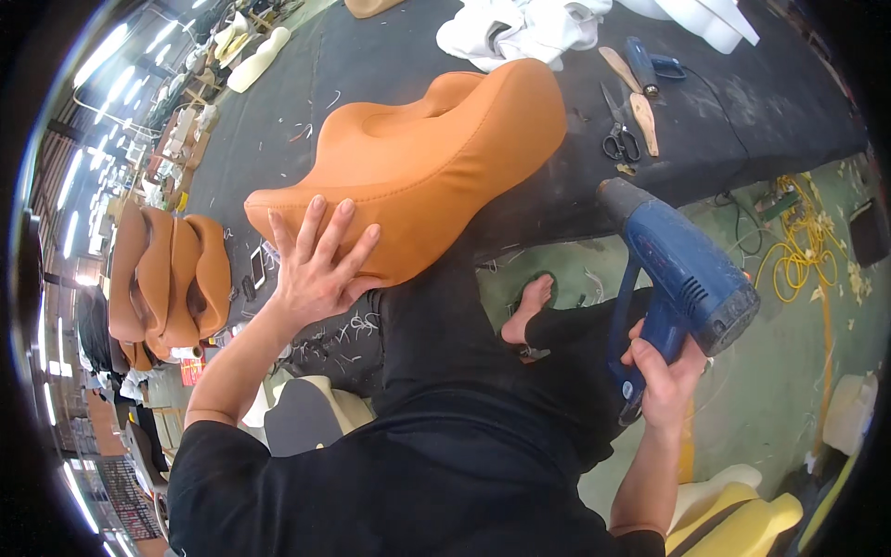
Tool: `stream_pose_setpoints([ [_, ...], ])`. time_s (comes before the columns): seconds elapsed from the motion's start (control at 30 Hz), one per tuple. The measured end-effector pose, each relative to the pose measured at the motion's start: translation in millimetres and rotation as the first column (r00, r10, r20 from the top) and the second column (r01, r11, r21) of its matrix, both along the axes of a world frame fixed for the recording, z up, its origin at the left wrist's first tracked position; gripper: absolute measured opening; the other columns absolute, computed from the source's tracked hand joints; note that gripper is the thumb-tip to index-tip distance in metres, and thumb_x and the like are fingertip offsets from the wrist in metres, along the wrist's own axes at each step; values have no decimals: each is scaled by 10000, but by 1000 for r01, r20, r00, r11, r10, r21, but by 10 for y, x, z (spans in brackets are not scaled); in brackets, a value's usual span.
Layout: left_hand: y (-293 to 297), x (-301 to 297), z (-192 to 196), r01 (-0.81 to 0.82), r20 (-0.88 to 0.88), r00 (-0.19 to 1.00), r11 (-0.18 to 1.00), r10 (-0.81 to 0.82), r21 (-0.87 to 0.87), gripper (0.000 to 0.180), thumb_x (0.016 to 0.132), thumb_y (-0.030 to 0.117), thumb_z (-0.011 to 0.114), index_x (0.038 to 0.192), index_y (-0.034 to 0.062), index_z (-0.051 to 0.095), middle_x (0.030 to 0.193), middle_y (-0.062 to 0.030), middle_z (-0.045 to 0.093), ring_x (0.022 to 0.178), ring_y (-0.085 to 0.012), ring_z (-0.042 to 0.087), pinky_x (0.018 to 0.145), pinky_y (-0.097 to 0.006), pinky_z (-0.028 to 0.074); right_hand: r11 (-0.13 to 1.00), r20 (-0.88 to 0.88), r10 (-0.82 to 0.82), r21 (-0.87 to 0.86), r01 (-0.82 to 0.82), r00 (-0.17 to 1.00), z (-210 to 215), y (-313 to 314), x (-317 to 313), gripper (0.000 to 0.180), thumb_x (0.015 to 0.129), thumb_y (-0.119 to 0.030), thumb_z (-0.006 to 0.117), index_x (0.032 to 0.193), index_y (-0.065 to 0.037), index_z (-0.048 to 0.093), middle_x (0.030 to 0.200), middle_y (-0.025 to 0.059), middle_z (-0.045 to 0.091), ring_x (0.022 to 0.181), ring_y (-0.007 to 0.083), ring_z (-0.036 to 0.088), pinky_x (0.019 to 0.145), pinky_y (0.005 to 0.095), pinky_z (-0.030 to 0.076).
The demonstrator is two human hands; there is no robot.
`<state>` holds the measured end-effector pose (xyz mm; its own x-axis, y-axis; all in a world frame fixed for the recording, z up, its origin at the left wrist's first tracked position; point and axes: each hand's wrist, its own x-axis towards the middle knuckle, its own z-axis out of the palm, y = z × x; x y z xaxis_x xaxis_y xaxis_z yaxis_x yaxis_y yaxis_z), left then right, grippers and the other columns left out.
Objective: Applying and fitting a leather or vinyl cover onto a foam seat cushion using a heat gun and manual adjustment.
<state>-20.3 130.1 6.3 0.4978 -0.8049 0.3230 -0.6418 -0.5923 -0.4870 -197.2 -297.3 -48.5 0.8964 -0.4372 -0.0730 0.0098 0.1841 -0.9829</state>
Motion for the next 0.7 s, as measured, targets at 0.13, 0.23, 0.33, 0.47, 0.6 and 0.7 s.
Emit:
stream_pose_setpoints([
  [0.13, -23, 22, 18, -7, -41, 999, 1000, 6, -13, 868, 835, 643, 735, 1578, 260, 497, 1685, -103, 370, 1579, -392, 288, 1179, -814, 18, 999, 4, -37, -13, 37, 999, 9, -7, -2, 524, 861, -41, 719, 1337, 39, 515, 1004, 137, 662, 730, 180, 654, 670, 302, 565],
  [0.23, -6, 31, 23, -17, -60, 998, 1000, 16, -15, 864, 833, 636, 743, 1571, 257, 502, 1682, -114, 373, 1579, -391, 289, 1188, -802, 22, 1000, 7, -27, -6, 27, 1000, 0, -25, -10, 522, 870, -43, 732, 1339, 29, 515, 1019, 132, 653, 747, 175, 654, 679, 296, 565],
  [0.33, -32, 40, 50, -18, -77, 997, 1000, 16, -22, 851, 839, 629, 741, 1568, 260, 503, 1683, -119, 372, 1580, -392, 286, 1191, -797, 18, 999, 12, -33, -9, 33, 999, -8, -36, -12, 522, 871, -41, 730, 1340, 34, 513, 1017, 133, 654, 747, 175, 654, 681, 299, 565],
  [0.47, -41, 65, 58, 15, -88, 996, 999, -18, -34, 832, 850, 628, 727, 1567, 275, 498, 1695, -104, 361, 1583, -400, 278, 1187, -802, 15, 1000, -6, -6, -13, 6, 1000, -32, -75, -25, 528, 874, -40, 730, 1348, 35, 508, 1025, 136, 654, 746, 178, 654, 684, 304, 566],
  [0.6, -2, 58, 18, 16, -33, 999, 1000, -15, 6, 810, 856, 639, 721, 1554, 280, 519, 1695, -95, 368, 1585, -407, 270, 1179, -812, 17, 997, -6, -70, -15, 70, 998, -50, -8, -29, 539, 845, -45, 713, 1335, 53, 512, 988, 147, 675, 710, 188, 659, 664, 312, 565],
  [0.7, 60, 172, 165, 140, -29, 990, 989, -142, -38, 785, 881, 645, 711, 1534, 238, 554, 1657, -117, 435, 1556, -412, 341, 1209, -760, 90, 998, 3, -61, -16, 62, 998, -17, 1, -25, 537, 846, -49, 712, 1335, 54, 512, 994, 149, 670, 707, 189, 656, 668, 312, 565],
])
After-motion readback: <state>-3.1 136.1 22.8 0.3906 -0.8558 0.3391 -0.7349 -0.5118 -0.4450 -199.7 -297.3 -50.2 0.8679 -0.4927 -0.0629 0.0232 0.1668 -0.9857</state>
